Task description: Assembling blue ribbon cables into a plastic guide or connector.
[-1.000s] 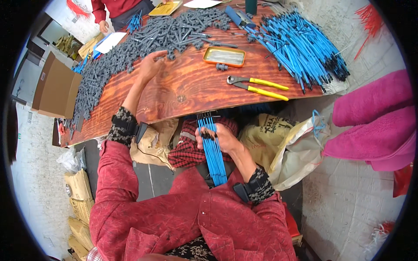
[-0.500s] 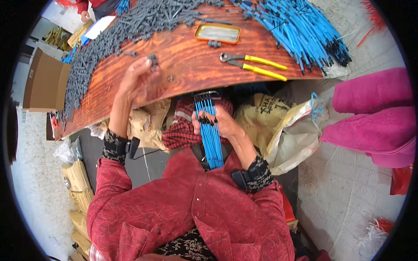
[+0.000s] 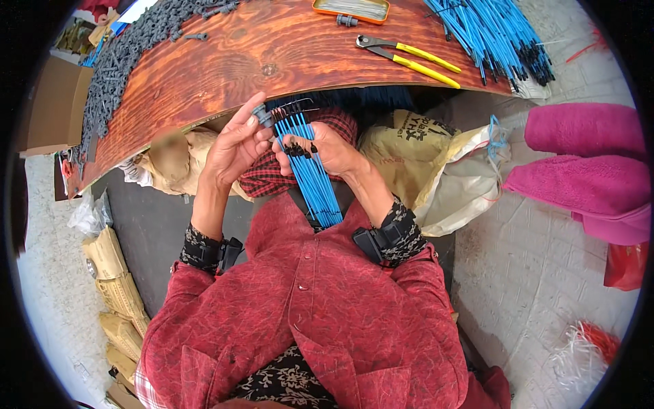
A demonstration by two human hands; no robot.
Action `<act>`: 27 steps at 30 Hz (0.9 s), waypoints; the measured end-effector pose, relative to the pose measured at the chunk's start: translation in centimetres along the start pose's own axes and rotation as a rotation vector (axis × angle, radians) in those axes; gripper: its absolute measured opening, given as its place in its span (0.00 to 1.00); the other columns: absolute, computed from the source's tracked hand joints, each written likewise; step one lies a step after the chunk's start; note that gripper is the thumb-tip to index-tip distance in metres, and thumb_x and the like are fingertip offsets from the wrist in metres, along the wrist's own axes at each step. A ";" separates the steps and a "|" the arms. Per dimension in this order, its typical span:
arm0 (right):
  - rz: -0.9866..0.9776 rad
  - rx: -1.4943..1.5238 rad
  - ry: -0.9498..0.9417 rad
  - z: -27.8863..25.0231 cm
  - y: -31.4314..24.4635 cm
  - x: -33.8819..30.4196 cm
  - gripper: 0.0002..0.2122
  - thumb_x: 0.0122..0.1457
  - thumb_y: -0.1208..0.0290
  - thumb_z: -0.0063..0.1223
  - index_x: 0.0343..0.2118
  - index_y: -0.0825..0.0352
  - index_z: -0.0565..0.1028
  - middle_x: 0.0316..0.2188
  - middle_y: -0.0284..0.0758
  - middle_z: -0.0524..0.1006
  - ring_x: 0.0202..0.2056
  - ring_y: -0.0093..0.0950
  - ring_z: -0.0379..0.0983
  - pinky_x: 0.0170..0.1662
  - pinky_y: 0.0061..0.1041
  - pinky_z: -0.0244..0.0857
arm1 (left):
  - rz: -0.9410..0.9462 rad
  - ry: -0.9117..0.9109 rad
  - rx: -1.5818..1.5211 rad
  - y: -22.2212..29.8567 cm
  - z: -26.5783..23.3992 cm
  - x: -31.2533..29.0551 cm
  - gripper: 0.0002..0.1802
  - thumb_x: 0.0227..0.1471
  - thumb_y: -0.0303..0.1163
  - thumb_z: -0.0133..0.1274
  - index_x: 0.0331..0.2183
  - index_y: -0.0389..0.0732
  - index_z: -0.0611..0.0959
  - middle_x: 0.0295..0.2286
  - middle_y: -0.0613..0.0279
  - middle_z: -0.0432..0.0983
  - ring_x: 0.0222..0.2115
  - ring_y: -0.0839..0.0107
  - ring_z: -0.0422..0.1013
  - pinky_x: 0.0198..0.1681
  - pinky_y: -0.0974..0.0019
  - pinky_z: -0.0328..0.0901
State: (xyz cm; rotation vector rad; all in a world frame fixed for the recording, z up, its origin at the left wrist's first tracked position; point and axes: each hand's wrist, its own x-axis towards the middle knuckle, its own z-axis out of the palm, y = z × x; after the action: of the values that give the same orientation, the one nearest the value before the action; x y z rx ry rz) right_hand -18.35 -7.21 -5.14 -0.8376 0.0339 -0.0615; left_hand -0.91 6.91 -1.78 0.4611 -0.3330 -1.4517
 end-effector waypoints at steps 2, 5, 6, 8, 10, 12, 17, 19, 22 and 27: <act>0.003 -0.007 0.005 0.0 0.4 0.0 0.16 0.67 0.60 0.54 0.42 0.71 0.78 0.28 0.33 0.80 0.31 0.25 0.80 0.37 0.26 0.78 | 0.072 0.192 0.143 0.0 1.4 -0.2 0.28 0.65 0.33 0.50 0.64 0.41 0.64 0.49 0.50 0.75 0.39 0.69 0.75 0.45 0.64 0.75; 0.006 -0.027 -0.004 0.2 0.3 0.0 0.17 0.67 0.59 0.54 0.42 0.71 0.78 0.29 0.33 0.80 0.31 0.25 0.80 0.37 0.26 0.78 | 0.072 0.132 0.015 0.6 0.3 -0.2 0.22 0.66 0.35 0.48 0.58 0.39 0.69 0.50 0.48 0.75 0.38 0.68 0.75 0.44 0.64 0.75; 0.008 -0.028 -0.005 0.3 0.3 0.0 0.17 0.67 0.59 0.54 0.42 0.71 0.78 0.29 0.33 0.80 0.31 0.25 0.80 0.37 0.26 0.78 | 0.072 0.086 -0.016 0.6 -0.4 0.0 0.18 0.67 0.37 0.47 0.54 0.39 0.72 0.50 0.46 0.73 0.38 0.67 0.73 0.43 0.66 0.74; 0.017 -0.003 -0.004 0.2 0.1 0.0 0.17 0.66 0.58 0.54 0.42 0.72 0.78 0.30 0.34 0.80 0.31 0.25 0.80 0.37 0.26 0.78 | 0.086 0.115 0.063 0.4 -0.5 0.1 0.18 0.66 0.35 0.48 0.53 0.38 0.72 0.50 0.46 0.74 0.39 0.67 0.75 0.44 0.64 0.75; 0.021 -0.005 0.001 0.0 0.2 0.2 0.17 0.66 0.58 0.54 0.42 0.72 0.78 0.30 0.34 0.80 0.31 0.26 0.81 0.37 0.26 0.78 | 0.098 0.143 0.144 0.3 0.2 0.4 0.18 0.65 0.34 0.50 0.53 0.37 0.73 0.50 0.46 0.75 0.39 0.66 0.76 0.45 0.63 0.76; 0.022 -0.002 0.009 -0.1 0.3 0.2 0.18 0.66 0.58 0.54 0.42 0.72 0.78 0.30 0.34 0.80 0.31 0.26 0.81 0.37 0.26 0.78 | 0.121 0.276 0.206 0.0 1.4 0.5 0.17 0.62 0.29 0.52 0.52 0.36 0.73 0.50 0.46 0.75 0.40 0.66 0.77 0.47 0.61 0.75; -0.003 -0.004 0.023 -0.3 0.5 0.0 0.18 0.66 0.57 0.54 0.41 0.71 0.78 0.29 0.34 0.80 0.30 0.25 0.80 0.37 0.26 0.78 | 0.097 0.210 0.288 -1.6 1.4 0.2 0.22 0.61 0.25 0.53 0.56 0.34 0.72 0.47 0.50 0.76 0.39 0.66 0.76 0.44 0.61 0.73; -0.032 -0.027 0.014 -0.5 0.3 0.2 0.18 0.66 0.56 0.54 0.40 0.71 0.79 0.28 0.34 0.79 0.30 0.25 0.80 0.36 0.25 0.77 | 0.085 0.151 0.370 -2.1 1.1 -0.3 0.24 0.61 0.25 0.52 0.58 0.33 0.71 0.44 0.51 0.77 0.37 0.66 0.76 0.43 0.61 0.73; -0.086 -0.050 -0.004 -0.7 0.5 -0.1 0.18 0.66 0.55 0.53 0.40 0.70 0.79 0.28 0.34 0.79 0.30 0.25 0.79 0.35 0.24 0.75 | -0.002 0.164 0.753 -2.4 1.8 -0.6 0.26 0.62 0.26 0.52 0.59 0.29 0.68 0.33 0.56 0.79 0.30 0.67 0.77 0.41 0.63 0.72; -0.051 0.028 0.002 -0.5 0.4 -0.2 0.19 0.66 0.56 0.54 0.41 0.72 0.78 0.29 0.35 0.79 0.31 0.26 0.80 0.38 0.26 0.77 | 0.026 0.268 0.436 -1.7 1.6 -0.5 0.26 0.61 0.27 0.54 0.58 0.30 0.71 0.38 0.57 0.79 0.37 0.67 0.78 0.47 0.62 0.72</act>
State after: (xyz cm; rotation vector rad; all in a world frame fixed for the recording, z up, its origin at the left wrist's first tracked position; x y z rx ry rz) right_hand -18.60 -7.30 -5.79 -0.8107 0.0132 -0.1109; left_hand -3.21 7.15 -1.21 0.9895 -0.4393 -1.2704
